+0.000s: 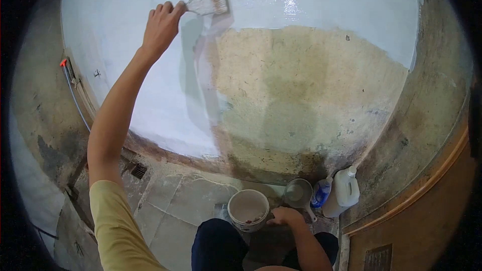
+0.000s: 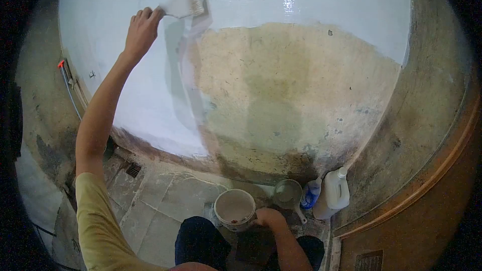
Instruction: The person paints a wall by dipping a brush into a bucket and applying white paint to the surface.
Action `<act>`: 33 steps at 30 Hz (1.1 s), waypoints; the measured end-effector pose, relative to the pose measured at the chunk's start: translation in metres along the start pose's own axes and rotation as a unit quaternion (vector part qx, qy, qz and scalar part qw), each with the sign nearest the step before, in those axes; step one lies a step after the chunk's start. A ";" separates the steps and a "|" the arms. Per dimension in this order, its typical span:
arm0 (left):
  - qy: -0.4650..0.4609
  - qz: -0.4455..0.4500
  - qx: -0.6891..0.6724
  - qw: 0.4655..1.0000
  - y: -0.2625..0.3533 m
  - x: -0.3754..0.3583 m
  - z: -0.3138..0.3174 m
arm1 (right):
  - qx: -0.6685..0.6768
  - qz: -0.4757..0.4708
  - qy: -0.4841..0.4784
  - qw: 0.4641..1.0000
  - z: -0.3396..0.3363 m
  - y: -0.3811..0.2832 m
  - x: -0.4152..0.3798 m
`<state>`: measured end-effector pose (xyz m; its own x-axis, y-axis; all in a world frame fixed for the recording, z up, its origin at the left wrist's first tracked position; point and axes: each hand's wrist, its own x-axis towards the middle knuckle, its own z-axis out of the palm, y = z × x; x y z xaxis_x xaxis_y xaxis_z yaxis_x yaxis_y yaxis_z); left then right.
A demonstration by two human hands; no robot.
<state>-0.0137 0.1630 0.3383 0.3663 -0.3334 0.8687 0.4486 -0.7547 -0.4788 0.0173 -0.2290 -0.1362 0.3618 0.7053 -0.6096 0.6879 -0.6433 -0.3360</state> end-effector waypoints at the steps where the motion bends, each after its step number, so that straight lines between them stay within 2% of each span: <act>1: 0.016 0.005 -0.001 1.000 0.005 0.006 0.003 | 0.004 0.003 -0.004 1.000 -0.003 -0.002 -0.002; 4: 0.062 0.023 -0.009 0.998 0.018 0.025 0.011 | -0.002 -0.005 -0.007 1.000 -0.007 -0.005 -0.007; 6: 0.059 0.025 -0.005 0.998 0.023 0.031 0.012 | -0.011 -0.016 -0.007 1.000 -0.005 -0.002 -0.006; 8: 0.016 0.032 0.044 0.998 0.026 0.035 0.012 | -0.010 -0.007 0.030 0.999 0.005 0.005 0.000; 12: 0.032 0.039 0.058 0.997 0.026 0.036 0.007 | -0.012 -0.004 0.030 0.999 0.006 0.008 0.006; 14: -0.003 -0.005 0.074 0.997 0.029 0.032 0.009 | -0.023 0.011 0.008 1.000 0.004 0.007 0.004; 17: 0.002 -0.004 0.085 0.996 0.030 0.031 0.003 | -0.041 -0.004 0.013 0.999 0.022 0.023 0.026; 21: -0.011 -0.002 0.105 0.994 0.031 0.031 0.003 | -0.021 0.006 -0.001 1.000 0.004 0.007 0.002; 27: -0.032 -0.003 0.114 0.993 0.026 0.032 -0.006 | -0.016 -0.012 0.028 0.999 0.001 -0.001 -0.004; 29: -0.032 -0.002 0.031 0.999 0.020 0.024 -0.011 | 0.000 0.013 -0.016 1.000 -0.006 -0.007 -0.009; 30: -0.029 -0.001 0.031 0.999 0.020 0.020 -0.017 | 0.000 0.013 -0.013 1.000 -0.010 -0.009 -0.014; 32: -0.087 -0.129 -0.099 0.983 0.018 0.011 -0.026 | 0.020 -0.019 0.017 0.999 -0.015 -0.013 -0.026; 33: -0.085 -0.127 -0.099 0.983 0.012 0.006 -0.023 | 0.021 -0.019 0.020 0.999 -0.013 -0.011 -0.024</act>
<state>-0.0249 0.1386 0.3403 0.4023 -0.0331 0.9149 0.3818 -0.9022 -0.2005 0.0093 -0.2348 -0.1081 0.3606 0.7401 -0.5676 0.6752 -0.6270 -0.3885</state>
